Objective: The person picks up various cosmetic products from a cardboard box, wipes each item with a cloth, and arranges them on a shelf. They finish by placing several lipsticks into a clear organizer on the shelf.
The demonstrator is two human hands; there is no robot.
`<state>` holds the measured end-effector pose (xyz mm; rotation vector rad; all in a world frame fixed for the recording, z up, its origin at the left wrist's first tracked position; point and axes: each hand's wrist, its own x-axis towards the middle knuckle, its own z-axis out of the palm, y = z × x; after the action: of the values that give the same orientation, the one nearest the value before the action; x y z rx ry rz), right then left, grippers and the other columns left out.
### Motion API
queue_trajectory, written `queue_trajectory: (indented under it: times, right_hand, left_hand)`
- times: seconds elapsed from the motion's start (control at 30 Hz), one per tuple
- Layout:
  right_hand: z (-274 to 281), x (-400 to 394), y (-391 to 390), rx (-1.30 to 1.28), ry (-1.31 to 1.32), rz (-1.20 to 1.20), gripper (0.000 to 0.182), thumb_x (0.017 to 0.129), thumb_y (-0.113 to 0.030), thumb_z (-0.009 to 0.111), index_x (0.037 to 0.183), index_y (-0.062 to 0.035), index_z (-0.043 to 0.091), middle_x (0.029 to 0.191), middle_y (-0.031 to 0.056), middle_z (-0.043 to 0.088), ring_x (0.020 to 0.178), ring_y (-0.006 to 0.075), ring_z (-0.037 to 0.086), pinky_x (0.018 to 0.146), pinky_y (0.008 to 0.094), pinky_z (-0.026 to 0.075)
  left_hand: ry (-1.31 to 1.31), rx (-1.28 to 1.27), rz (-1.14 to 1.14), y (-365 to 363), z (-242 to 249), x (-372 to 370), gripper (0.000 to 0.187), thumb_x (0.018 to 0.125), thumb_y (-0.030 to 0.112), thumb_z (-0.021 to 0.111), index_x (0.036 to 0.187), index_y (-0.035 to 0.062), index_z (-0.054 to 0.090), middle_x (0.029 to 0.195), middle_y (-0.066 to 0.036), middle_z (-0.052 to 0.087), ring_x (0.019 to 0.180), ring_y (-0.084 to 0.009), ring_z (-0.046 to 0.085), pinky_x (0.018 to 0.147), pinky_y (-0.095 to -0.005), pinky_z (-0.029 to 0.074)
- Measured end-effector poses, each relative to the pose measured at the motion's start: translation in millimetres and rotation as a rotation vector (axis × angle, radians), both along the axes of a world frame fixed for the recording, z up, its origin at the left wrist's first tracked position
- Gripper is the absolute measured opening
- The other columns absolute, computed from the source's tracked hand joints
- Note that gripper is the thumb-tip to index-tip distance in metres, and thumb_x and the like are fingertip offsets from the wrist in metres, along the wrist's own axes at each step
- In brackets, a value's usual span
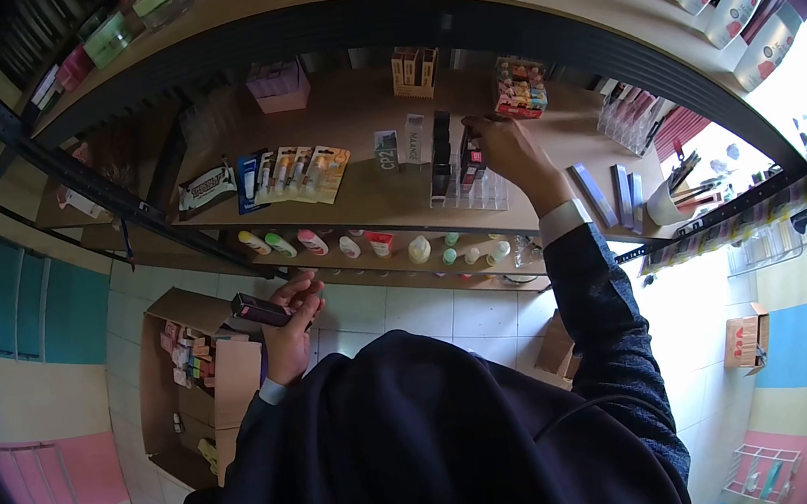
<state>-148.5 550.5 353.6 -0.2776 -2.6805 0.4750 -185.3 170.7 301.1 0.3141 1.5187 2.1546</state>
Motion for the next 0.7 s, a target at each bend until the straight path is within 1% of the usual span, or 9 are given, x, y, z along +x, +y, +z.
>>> queue_trajectory:
  times: [0.13, 0.2, 0.3, 0.33, 0.4, 0.43, 0.47, 0.53, 0.7]
  right_hand:
    - [2, 3, -5, 0.124, 0.104, 0.087, 0.033, 0.069, 0.000, 0.055, 0.101, -0.0061, 0.061, 0.097, 0.0168, 0.059, 0.090, 0.0333, 0.056, 0.078, 0.0387, 0.046]
    - [4, 6, -7, 0.149, 0.127, 0.015, 0.036, 0.066, 0.001, 0.059, 0.101, -0.0079, 0.059, 0.102, 0.0149, 0.056, 0.096, 0.0340, 0.052, 0.082, 0.0407, 0.043]
    - [-5, 20, 16, 0.173, 0.214, -0.184, 0.038, 0.065, -0.002, 0.063, 0.102, -0.0090, 0.057, 0.099, 0.0134, 0.057, 0.095, 0.0337, 0.052, 0.082, 0.0422, 0.043]
    - [-11, 22, 19, 0.177, 0.215, -0.193, 0.038, 0.065, -0.002, 0.063, 0.102, -0.0090, 0.057, 0.099, 0.0134, 0.057, 0.095, 0.0337, 0.052, 0.082, 0.0422, 0.043]
    - [-20, 26, 18, 0.039, 0.124, -0.250, 0.036, 0.067, -0.006, 0.066, 0.101, -0.0097, 0.057, 0.098, 0.0121, 0.057, 0.093, 0.0316, 0.053, 0.081, 0.0401, 0.043]
    - [-24, 25, 13, 0.060, 0.159, -0.243, 0.034, 0.069, -0.010, 0.067, 0.101, -0.0107, 0.058, 0.096, 0.0114, 0.058, 0.093, 0.0298, 0.054, 0.081, 0.0389, 0.043]
    - [-27, 24, 9, -0.071, 0.135, -0.259, 0.031, 0.070, -0.012, 0.065, 0.100, -0.0108, 0.058, 0.095, 0.0117, 0.058, 0.093, 0.0297, 0.054, 0.082, 0.0387, 0.044]
    - [-32, 18, 3, -0.081, 0.216, -0.214, 0.024, 0.070, -0.013, 0.064, 0.094, -0.0085, 0.060, 0.091, 0.0126, 0.059, 0.087, 0.0302, 0.056, 0.079, 0.0382, 0.045]
    - [-33, 5, 13, -0.193, 0.215, -0.186, 0.016, 0.068, -0.010, 0.062, 0.083, -0.0043, 0.062, 0.081, 0.0145, 0.060, 0.077, 0.0302, 0.059, 0.071, 0.0374, 0.048]
  left_hand:
    - [-0.002, -0.009, -0.001, -1, -1, 1, 0.026, 0.079, -0.001, 0.058, 0.104, 0.0018, 0.052, 0.115, -0.010, 0.052, 0.103, -0.0185, 0.053, 0.083, -0.0277, 0.044]
    - [-0.005, -0.007, 0.011, -4, -3, 2, 0.026, 0.079, -0.001, 0.058, 0.104, 0.0019, 0.052, 0.115, -0.010, 0.052, 0.103, -0.0183, 0.053, 0.083, -0.0276, 0.044]
    - [-0.001, 0.000, 0.009, -3, -3, 1, 0.026, 0.079, -0.001, 0.059, 0.104, 0.0021, 0.052, 0.116, -0.010, 0.052, 0.102, -0.0179, 0.053, 0.083, -0.0275, 0.044]
    - [0.004, 0.001, 0.016, -3, -3, 1, 0.026, 0.079, 0.000, 0.059, 0.103, 0.0022, 0.052, 0.116, -0.009, 0.052, 0.102, -0.0177, 0.053, 0.083, -0.0275, 0.044]
    - [0.011, -0.003, 0.000, -1, -3, 1, 0.026, 0.079, -0.001, 0.058, 0.103, 0.0023, 0.052, 0.116, -0.009, 0.052, 0.102, -0.0177, 0.053, 0.083, -0.0275, 0.044]
    - [0.017, -0.011, -0.006, 0, -3, 1, 0.025, 0.079, -0.001, 0.058, 0.103, 0.0024, 0.052, 0.116, -0.009, 0.052, 0.102, -0.0177, 0.053, 0.083, -0.0276, 0.044]
    - [0.021, -0.010, -0.013, 1, -2, 1, 0.025, 0.079, -0.001, 0.058, 0.103, 0.0024, 0.052, 0.116, -0.009, 0.052, 0.102, -0.0177, 0.053, 0.083, -0.0276, 0.044]
    - [0.009, -0.014, -0.030, 2, -1, 1, 0.026, 0.079, -0.001, 0.058, 0.104, 0.0026, 0.052, 0.116, -0.009, 0.052, 0.102, -0.0177, 0.053, 0.083, -0.0276, 0.044]
    - [0.010, -0.015, -0.032, 5, 1, 1, 0.026, 0.079, -0.001, 0.057, 0.104, 0.0026, 0.052, 0.116, -0.009, 0.052, 0.102, -0.0176, 0.053, 0.082, -0.0277, 0.044]
